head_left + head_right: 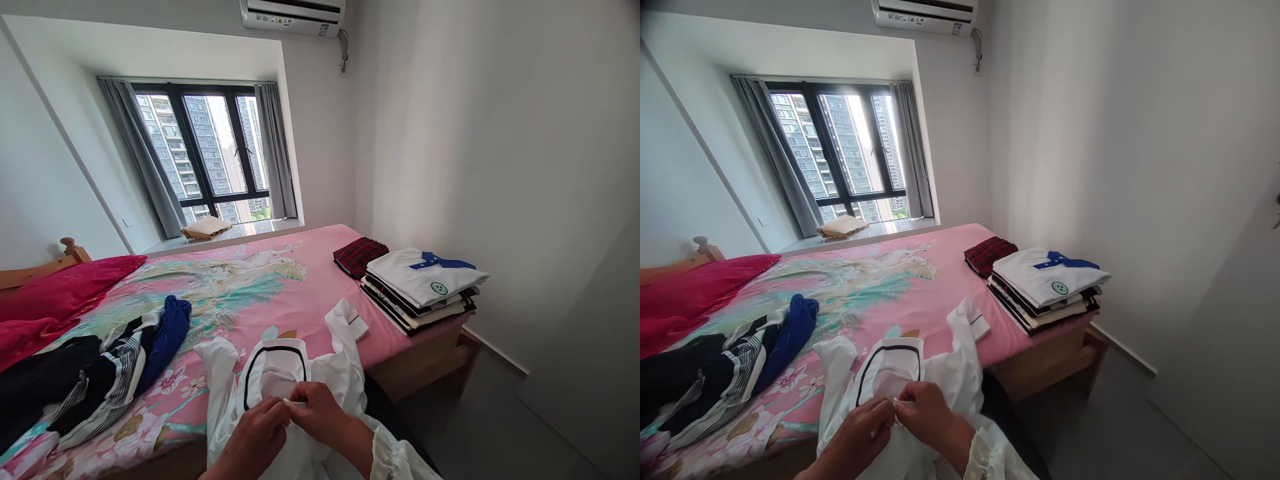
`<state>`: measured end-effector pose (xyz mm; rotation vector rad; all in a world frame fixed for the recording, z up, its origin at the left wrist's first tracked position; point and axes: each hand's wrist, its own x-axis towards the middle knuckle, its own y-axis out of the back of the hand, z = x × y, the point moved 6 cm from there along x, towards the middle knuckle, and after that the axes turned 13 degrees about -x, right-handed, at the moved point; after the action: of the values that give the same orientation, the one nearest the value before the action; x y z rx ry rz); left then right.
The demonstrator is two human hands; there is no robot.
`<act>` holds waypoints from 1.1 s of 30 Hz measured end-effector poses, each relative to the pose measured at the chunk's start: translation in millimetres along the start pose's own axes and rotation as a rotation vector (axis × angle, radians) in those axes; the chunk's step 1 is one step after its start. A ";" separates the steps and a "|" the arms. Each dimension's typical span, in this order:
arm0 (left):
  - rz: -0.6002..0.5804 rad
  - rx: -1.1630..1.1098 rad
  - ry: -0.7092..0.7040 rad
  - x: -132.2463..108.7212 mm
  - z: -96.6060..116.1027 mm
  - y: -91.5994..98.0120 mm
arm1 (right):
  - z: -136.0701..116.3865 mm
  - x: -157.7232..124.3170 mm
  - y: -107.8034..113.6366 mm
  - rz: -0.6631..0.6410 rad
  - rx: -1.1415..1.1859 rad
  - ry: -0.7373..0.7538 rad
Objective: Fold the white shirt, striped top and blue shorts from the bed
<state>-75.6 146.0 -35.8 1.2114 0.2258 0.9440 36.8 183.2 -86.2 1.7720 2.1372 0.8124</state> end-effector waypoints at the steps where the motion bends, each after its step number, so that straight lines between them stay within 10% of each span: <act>1: 0.008 0.021 0.001 -0.2 -0.7 -0.6 | -0.2 -0.6 0.0 0.008 0.001 0.002; 33: 0.158 -0.289 0.153 0.9 -13.0 -10.8 | 12.1 -10.0 -15.5 -0.047 0.402 -0.065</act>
<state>-77.7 155.2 -49.8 0.9012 0.1100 1.1662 32.6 175.1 -106.3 1.8851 2.4155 0.3209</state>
